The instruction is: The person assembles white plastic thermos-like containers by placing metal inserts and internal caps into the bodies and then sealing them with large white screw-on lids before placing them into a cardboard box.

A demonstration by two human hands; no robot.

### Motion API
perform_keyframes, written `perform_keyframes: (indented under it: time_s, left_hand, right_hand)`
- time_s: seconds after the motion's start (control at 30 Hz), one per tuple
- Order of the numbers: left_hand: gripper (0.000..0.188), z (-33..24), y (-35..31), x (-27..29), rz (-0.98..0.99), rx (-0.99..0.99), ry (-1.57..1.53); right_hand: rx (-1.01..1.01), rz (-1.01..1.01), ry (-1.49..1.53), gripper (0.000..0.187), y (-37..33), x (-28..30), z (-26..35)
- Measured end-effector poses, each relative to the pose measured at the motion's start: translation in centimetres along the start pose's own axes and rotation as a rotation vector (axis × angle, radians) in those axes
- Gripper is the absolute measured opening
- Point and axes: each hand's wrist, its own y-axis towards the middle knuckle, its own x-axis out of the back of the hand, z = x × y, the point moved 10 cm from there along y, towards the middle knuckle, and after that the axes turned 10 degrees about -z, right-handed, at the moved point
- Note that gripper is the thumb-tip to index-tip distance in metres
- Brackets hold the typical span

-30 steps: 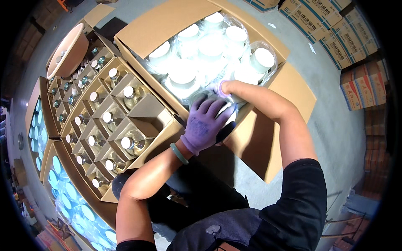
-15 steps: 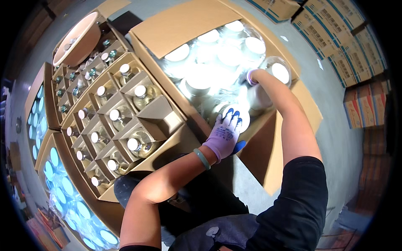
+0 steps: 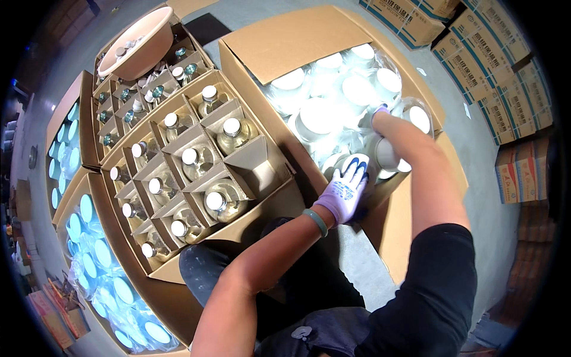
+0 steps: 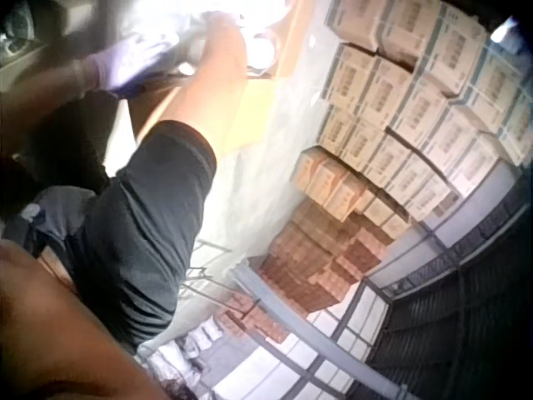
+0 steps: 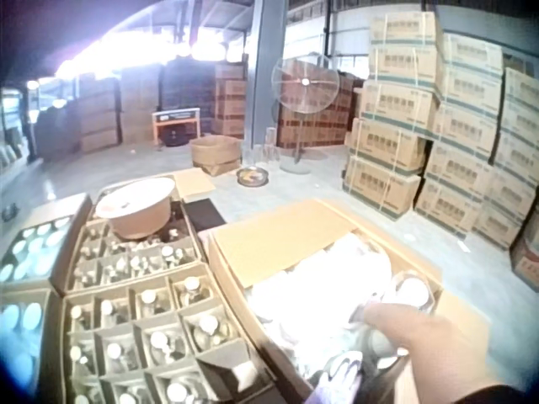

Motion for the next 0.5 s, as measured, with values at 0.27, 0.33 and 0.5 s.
perform_keyframes:
  time_s: [0.27,0.33,0.5]
  left_hand:
    - [0.082,0.1,-0.4,0.8,-0.016,0.014,0.024]
    - [0.08,0.1,-0.3,0.7,-0.011,0.003,0.027]
    - [0.084,0.1,1.4,0.9,-0.045,0.05,0.027]
  right_hand:
    - [0.142,0.061,-0.215,0.037,-17.1,13.5,-5.8]
    - [0.209,-0.018,-0.105,0.036,-20.9,16.6,-6.5]
    - [0.251,-0.395,0.488,0.045,-28.7,20.0,-11.8]
